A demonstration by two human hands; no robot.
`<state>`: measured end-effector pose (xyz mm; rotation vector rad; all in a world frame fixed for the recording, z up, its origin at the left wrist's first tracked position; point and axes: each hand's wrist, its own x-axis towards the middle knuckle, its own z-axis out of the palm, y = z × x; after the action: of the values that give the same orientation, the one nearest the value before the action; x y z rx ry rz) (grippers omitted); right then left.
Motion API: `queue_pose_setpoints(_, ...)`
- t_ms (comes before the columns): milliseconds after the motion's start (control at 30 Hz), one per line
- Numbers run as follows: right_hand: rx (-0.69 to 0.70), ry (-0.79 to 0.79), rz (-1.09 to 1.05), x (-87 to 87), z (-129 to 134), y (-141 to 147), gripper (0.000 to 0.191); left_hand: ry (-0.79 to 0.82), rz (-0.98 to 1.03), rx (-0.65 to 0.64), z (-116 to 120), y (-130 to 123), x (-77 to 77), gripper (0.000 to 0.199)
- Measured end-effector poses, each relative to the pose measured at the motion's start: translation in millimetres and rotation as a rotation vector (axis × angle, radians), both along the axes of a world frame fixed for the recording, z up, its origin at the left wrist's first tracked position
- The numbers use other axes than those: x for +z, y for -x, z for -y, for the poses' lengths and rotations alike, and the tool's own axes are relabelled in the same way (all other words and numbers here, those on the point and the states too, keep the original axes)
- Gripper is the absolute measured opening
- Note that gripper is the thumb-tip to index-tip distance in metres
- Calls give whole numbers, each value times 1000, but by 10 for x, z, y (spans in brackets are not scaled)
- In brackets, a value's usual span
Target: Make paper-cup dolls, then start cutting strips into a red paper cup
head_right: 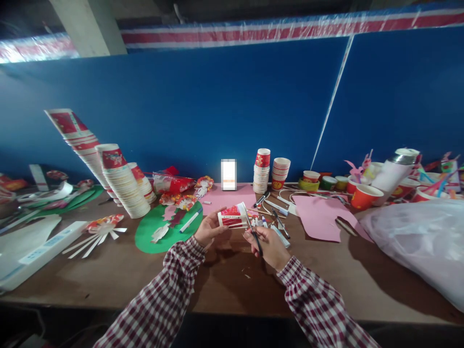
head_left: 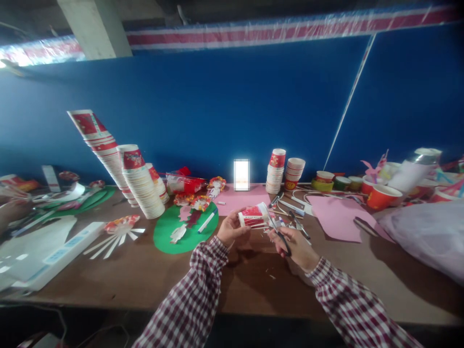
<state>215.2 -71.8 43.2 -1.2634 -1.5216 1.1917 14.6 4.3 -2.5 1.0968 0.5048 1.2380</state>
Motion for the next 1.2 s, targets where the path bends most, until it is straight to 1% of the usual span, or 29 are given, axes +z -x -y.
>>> queue_pose_setpoints(367, -20, -55, 30, -33, -1, -9, 28, 7, -14, 12, 18, -5, 29, 69)
queue_pose_setpoints(567, -24, -75, 56, -8, 8, 2, 29, 17, -6, 9, 27, -7, 44, 69)
queue_pose_setpoints(733, -13, -23, 13, -25, 1, 9, 35, 8, 9, -6, 28, -7, 41, 71)
queue_pose_setpoints(800, 14, 23, -17, -20, 2, 0, 37, 7, 28, -11, 25, 2, 38, 72)
queue_pose_setpoints(867, 65, 63, -30, 3, 10, -26, 38, 15, 55, 10, 18, 15, 38, 72)
queue_pose_setpoints(1000, 191, 105, -24, 66, 41, -137, 40, 46, 100, 71, 13, 42, 76, 57)
queue_pose_setpoints(1100, 232, 127, -20, 97, 57, -229, 42, 54, 110, 17, 40, 56, 145, 50)
queue_pose_setpoints(1200, 267, 147, -4, 110, 58, -275, 43, 53, 113, -62, 83, 65, 210, 52)
